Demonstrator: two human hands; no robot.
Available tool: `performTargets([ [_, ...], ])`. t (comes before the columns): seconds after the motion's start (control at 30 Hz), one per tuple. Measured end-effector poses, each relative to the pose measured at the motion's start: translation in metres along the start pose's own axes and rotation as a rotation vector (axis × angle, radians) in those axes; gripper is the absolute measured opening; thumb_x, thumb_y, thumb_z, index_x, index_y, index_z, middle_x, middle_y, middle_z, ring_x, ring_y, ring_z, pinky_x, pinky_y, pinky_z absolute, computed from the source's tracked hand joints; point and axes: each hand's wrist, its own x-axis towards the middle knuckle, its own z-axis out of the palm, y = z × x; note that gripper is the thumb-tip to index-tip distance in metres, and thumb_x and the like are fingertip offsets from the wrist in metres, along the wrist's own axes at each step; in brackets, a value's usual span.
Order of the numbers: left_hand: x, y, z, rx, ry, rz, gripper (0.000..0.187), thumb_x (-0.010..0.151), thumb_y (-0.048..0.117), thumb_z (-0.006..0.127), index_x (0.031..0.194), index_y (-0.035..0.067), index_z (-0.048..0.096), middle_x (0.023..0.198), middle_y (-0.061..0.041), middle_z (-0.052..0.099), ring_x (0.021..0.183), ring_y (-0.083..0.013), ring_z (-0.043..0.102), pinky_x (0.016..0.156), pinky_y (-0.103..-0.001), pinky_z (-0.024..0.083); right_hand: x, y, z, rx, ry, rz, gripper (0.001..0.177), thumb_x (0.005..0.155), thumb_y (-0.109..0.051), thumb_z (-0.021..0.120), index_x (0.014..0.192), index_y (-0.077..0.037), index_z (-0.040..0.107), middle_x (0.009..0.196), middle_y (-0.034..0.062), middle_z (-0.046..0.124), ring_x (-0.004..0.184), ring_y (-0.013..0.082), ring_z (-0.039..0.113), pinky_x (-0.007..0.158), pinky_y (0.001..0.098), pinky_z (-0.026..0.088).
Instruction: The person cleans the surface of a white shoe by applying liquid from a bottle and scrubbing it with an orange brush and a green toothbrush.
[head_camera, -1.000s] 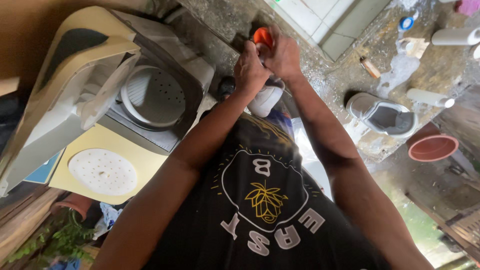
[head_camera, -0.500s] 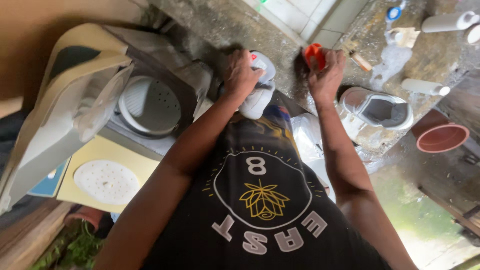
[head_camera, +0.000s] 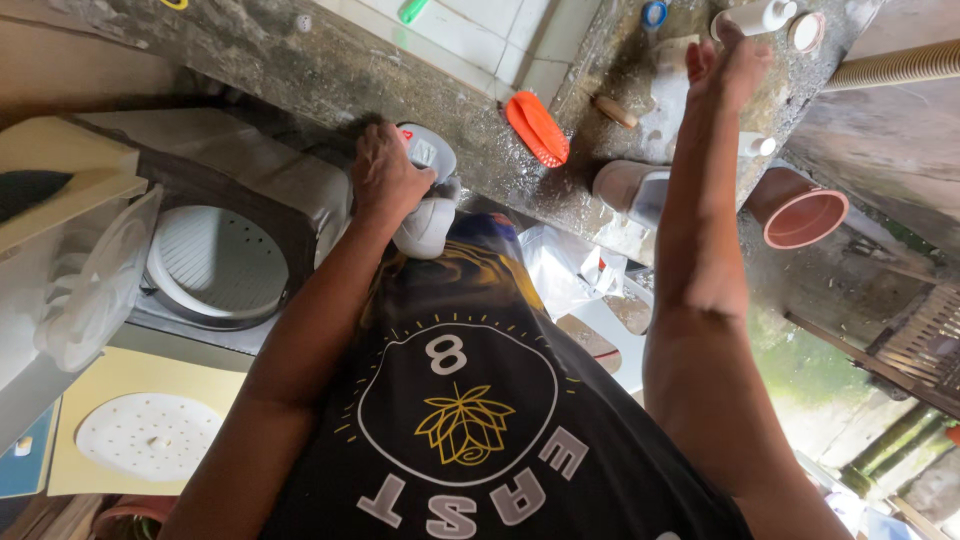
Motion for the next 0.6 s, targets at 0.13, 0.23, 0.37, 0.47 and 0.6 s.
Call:
performTargets([
  [0.13,0.002,-0.005,0.001,-0.064,0.006,-0.051,0.068,0.070,0.032,0.088,0.122,0.004,0.054,0.127,-0.020,0.056,0.123,-0.0392,0.051,0.102,-0.049,0.044,0.054,0.011,-0.002,-0.146,-0.074,-0.123,0.067,0.078,-0.006,0.078,0.133,-0.018,0.042,0.103,0.0153,0.064,0.079,0.0297,0.063,0.055,0.0379,0.053],
  [0.23,0.005,-0.009,0.007,-0.111,0.085,-0.006,0.068,0.067,0.029,0.090,0.119,0.002,0.055,0.122,-0.021,0.057,0.119,-0.0396,0.053,0.100,-0.048,0.045,0.036,0.009,0.011,-0.400,-0.092,-0.338,0.042,0.093,-0.016,0.072,0.131,-0.002,0.060,0.103,0.0149,0.065,0.078,0.0276,0.058,0.059,0.0404,0.051],
  [0.37,0.004,-0.016,0.010,-0.176,0.070,-0.055,0.055,0.067,0.025,0.088,0.109,0.007,0.058,0.116,-0.017,0.060,0.118,-0.0369,0.055,0.100,-0.047,0.047,-0.087,-0.022,0.046,-0.477,-0.417,-0.798,0.048,0.098,-0.018,0.073,0.137,0.001,0.051,0.118,0.0181,0.060,0.099,0.0300,0.062,0.078,0.0448,0.056],
  [0.47,0.009,-0.025,0.017,-0.192,0.119,-0.001,0.053,0.067,0.024,0.087,0.107,0.006,0.057,0.114,-0.017,0.060,0.114,-0.0380,0.056,0.096,-0.048,0.048,-0.203,-0.045,0.059,-0.637,-0.767,-1.086,0.054,0.102,-0.020,0.073,0.141,0.004,0.044,0.129,0.0204,0.057,0.115,0.0318,0.065,0.092,0.0481,0.060],
  [0.6,0.016,-0.037,0.029,-0.164,0.120,0.053,0.053,0.067,0.021,0.085,0.109,0.006,0.057,0.114,-0.018,0.061,0.113,-0.0376,0.057,0.097,-0.047,0.047,-0.293,-0.053,0.073,-0.975,-0.994,-1.198,0.035,0.099,-0.017,0.077,0.132,-0.005,0.071,0.128,0.0159,0.058,0.122,0.0338,0.064,0.113,0.0482,0.052],
])
